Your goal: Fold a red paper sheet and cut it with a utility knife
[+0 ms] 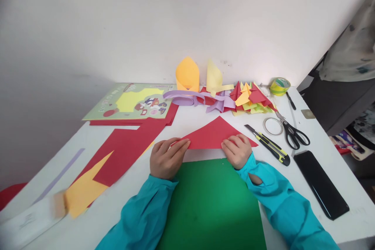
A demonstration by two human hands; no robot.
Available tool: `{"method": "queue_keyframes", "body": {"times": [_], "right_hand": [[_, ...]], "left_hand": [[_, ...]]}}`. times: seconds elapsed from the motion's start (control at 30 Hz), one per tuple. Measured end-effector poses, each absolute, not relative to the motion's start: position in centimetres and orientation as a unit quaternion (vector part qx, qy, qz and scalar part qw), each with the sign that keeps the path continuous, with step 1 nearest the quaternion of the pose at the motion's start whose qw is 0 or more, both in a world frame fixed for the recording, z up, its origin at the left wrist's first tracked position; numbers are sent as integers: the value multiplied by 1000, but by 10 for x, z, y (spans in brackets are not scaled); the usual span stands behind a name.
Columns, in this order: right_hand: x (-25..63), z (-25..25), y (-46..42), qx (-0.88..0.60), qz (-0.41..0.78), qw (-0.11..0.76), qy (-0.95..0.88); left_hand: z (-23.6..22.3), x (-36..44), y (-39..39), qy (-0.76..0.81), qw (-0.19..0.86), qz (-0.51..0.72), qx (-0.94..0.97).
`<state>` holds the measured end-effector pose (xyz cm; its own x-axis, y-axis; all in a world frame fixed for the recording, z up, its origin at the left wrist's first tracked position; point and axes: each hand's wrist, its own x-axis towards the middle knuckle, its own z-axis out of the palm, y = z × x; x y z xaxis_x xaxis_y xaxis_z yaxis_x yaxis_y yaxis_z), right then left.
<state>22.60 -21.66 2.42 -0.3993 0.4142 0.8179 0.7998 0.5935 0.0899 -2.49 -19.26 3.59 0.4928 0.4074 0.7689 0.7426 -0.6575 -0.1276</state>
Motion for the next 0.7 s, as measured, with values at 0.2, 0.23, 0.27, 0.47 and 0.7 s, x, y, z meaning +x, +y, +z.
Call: {"method": "queue_keyframes", "body": {"times": [0.2,0.23,0.27,0.47,0.7], "right_hand": [[229,25,-216,-380,-247,397,-798],[229,26,-216,-381,-248,398,-797],[230,26,-216,-382,-248,398,-796],[231,27,-216,-381,-248,399,-797],[236,31,-213,-396,-258,419,-775]], "left_hand": [[36,-32,-189,-350,233,-370,-829],[36,-34,-188,-354,233,-371,-826],[36,-35,-188,-358,231,-373,-824],[33,-40,-187,-382,196,-403,-808],[25,-46,-184,-472,48,-502,-723]]}}
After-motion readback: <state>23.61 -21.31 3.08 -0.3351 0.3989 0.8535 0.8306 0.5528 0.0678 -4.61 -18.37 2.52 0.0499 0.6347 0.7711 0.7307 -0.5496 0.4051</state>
